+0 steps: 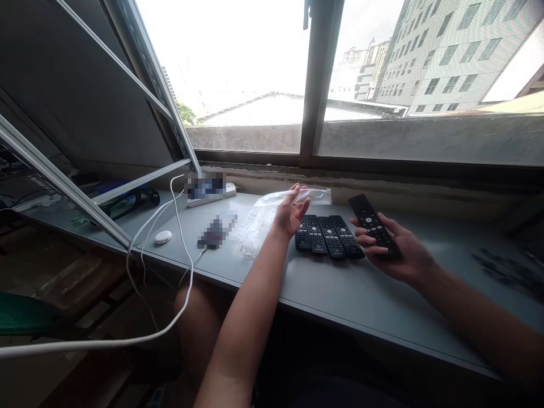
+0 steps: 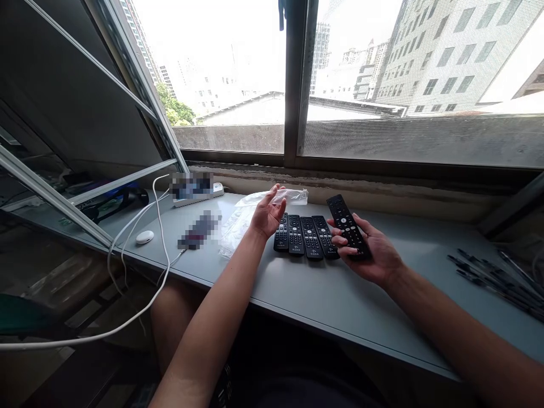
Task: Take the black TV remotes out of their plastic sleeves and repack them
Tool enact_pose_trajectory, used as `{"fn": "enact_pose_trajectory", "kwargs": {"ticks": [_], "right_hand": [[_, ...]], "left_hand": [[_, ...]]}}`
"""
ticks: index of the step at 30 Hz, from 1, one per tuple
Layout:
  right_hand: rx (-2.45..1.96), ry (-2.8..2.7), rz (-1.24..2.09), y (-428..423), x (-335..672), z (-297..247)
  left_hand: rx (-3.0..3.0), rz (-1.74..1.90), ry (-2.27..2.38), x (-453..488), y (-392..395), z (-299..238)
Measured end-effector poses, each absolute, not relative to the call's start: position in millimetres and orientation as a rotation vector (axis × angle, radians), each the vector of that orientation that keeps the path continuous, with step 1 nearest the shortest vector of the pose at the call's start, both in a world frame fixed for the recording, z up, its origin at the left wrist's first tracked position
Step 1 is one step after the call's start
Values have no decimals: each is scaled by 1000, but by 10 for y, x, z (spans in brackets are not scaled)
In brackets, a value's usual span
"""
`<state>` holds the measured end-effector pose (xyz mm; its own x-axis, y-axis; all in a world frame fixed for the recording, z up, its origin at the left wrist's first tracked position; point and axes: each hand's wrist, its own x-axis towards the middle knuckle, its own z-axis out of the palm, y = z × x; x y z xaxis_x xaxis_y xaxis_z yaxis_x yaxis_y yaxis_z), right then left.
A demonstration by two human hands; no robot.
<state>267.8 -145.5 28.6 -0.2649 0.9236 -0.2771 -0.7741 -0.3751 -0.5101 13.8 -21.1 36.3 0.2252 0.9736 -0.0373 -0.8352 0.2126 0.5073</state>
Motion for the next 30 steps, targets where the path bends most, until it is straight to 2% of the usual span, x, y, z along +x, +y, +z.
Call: {"fn": "enact_pose_trajectory", "kwargs": {"ticks": [8, 13, 20, 30], "right_hand": [[-810, -274, 1803, -1467, 2641, 386], [-734, -226, 1821, -1451, 2654, 341], [-661, -411, 1825, -1475, 2632, 330], [-786, -496, 1707, -1466, 2635, 287]], "left_hand": [[388, 1299, 397, 145, -221, 383], [418, 1305, 385, 149, -209, 369], [390, 1312, 403, 135, -212, 375], [325, 1371, 548, 148, -122, 316]]}}
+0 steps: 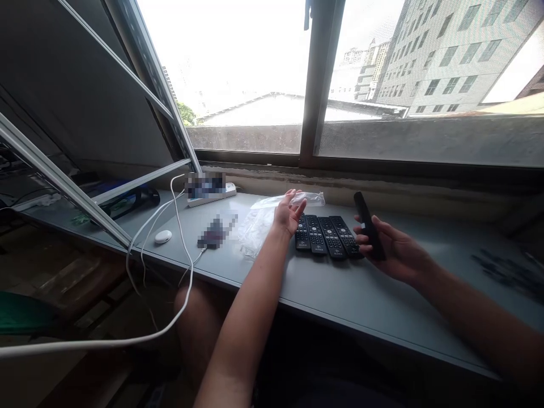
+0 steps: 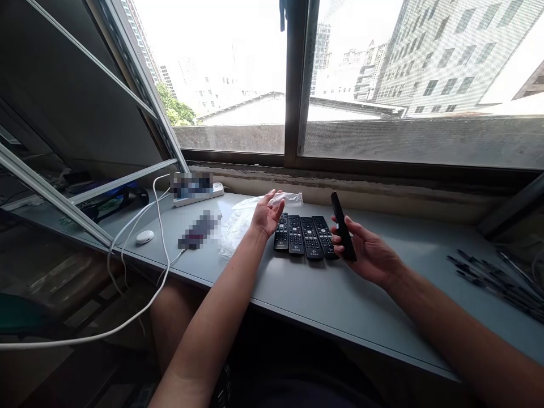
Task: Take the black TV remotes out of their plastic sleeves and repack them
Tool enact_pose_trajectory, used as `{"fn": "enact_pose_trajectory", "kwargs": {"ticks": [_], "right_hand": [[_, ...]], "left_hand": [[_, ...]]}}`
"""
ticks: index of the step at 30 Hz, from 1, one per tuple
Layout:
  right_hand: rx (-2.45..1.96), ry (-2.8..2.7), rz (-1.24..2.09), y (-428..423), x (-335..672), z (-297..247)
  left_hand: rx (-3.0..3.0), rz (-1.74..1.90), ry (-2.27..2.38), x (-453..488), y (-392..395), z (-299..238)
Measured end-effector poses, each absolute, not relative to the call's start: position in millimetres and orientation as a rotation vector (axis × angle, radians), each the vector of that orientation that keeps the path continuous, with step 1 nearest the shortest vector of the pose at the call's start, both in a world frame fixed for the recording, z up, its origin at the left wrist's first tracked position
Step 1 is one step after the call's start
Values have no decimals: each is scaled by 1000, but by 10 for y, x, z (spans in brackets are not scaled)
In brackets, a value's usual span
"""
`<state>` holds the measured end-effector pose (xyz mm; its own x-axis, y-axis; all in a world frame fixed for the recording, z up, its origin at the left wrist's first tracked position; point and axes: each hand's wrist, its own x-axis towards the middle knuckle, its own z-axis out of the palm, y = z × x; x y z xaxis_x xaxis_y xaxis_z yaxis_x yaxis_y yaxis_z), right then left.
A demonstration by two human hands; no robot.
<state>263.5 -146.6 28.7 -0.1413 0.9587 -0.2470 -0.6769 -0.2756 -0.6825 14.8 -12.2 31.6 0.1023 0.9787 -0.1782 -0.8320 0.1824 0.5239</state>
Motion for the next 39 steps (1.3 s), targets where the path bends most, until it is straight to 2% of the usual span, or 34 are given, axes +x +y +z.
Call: {"fn": "enact_pose_trajectory", "kwargs": {"ticks": [5, 11, 18, 24, 29, 36, 39], "right_hand": [[-806, -545, 1691, -1491, 2583, 322], [-886, -758, 1496, -1511, 2580, 289], [-938, -1072, 1066, -1509, 2571, 210], [-1012, -1305, 672, -1675, 2440, 348], [-984, -1298, 670, -1727, 2379, 426], [-1108, -1207, 634, -1594, 2493, 214], [-1094, -1082, 785, -1550, 2524, 193]], "left_hand": [[344, 1379, 557, 146, -120, 303], [335, 1381, 562, 154, -117, 294], [357, 1380, 558, 166, -119, 303], [344, 1385, 557, 171, -124, 307], [335, 1388, 572, 168, -132, 320], [371, 1380, 561, 167, -121, 304], [358, 1387, 565, 167, -118, 300]]}}
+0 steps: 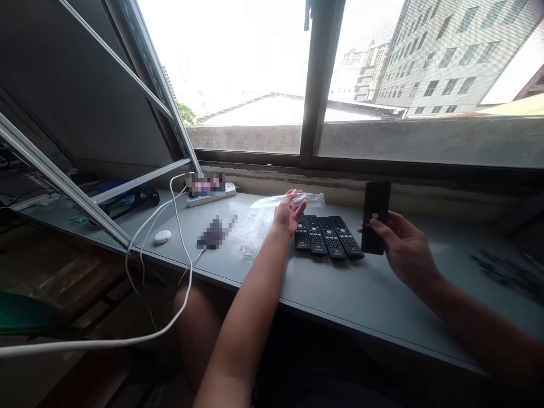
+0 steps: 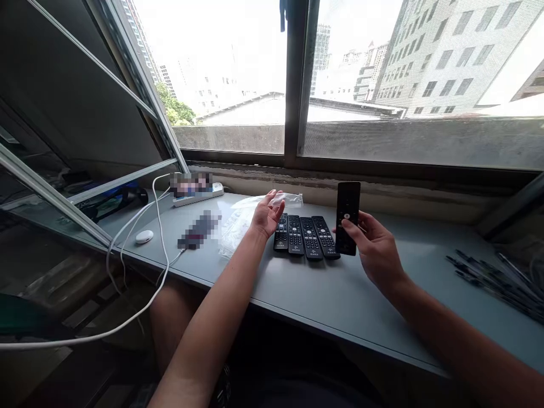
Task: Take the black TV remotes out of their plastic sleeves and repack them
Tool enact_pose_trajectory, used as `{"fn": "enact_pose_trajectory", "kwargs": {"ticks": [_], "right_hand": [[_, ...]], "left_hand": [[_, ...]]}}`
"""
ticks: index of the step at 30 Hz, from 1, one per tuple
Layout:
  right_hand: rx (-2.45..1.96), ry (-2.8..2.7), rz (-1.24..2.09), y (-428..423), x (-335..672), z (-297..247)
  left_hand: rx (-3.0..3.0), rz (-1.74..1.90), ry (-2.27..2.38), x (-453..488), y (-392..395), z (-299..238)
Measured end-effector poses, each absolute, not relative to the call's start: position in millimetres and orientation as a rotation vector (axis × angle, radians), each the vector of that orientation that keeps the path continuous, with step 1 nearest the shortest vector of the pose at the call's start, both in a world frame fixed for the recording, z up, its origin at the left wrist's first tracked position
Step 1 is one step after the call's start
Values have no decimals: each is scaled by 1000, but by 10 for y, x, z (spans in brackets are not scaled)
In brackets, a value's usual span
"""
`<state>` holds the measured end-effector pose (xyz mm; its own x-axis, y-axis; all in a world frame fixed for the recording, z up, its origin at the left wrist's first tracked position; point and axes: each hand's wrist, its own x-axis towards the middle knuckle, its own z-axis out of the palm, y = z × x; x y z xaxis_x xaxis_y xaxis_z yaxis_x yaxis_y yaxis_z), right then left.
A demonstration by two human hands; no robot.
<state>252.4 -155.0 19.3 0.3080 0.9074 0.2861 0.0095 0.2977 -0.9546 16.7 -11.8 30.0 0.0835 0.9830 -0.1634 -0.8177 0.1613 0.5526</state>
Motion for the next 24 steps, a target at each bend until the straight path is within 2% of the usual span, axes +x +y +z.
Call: {"fn": "enact_pose_trajectory", "kwargs": {"ticks": [8, 24], "right_hand": [[-982, -773, 1281, -1490, 2556, 238], [-777, -350, 1705, -1455, 2605, 305]], "left_hand": [[360, 1384, 558, 162, -109, 289], [359, 1378, 569, 156, -123, 299]]}}
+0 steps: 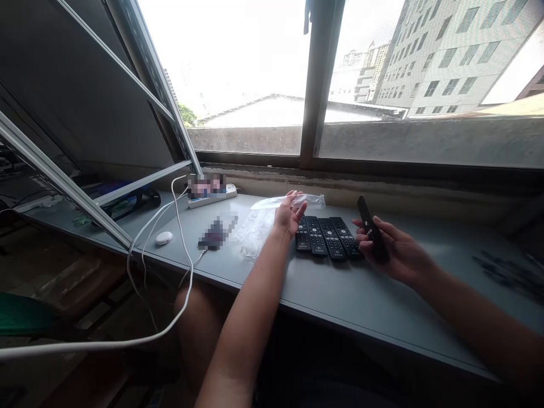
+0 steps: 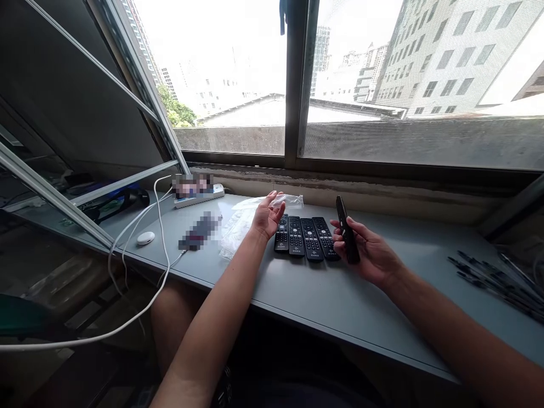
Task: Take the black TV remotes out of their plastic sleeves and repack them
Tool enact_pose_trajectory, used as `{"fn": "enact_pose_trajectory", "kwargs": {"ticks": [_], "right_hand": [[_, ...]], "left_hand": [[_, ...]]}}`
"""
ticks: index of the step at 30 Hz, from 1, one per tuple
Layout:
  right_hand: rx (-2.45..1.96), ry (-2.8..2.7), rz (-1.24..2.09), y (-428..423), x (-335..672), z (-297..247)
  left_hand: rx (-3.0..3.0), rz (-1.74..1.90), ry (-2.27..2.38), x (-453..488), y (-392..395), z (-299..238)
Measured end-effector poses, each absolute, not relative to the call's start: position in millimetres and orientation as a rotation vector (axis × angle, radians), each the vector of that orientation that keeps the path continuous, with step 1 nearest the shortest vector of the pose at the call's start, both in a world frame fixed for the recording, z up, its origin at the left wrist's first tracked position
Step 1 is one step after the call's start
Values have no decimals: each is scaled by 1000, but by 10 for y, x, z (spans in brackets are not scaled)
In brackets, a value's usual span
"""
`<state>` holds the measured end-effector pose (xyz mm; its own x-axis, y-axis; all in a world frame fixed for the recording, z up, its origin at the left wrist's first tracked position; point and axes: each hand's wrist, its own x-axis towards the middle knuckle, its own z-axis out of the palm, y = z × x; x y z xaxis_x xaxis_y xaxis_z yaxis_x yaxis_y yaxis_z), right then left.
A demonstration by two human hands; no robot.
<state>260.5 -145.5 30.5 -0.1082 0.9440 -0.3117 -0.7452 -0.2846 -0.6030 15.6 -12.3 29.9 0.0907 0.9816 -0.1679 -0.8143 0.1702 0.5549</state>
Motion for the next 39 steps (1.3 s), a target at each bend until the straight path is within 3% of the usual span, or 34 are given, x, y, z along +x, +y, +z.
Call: {"fn": "enact_pose_trajectory", "kwargs": {"ticks": [20, 39], "right_hand": [[-737, -425, 1766, -1500, 2598, 345], [-944, -808, 1416, -1433, 2627, 188]], "left_hand": [[370, 1379, 554, 157, -107, 281], [386, 1377, 562, 158, -107, 277]]}}
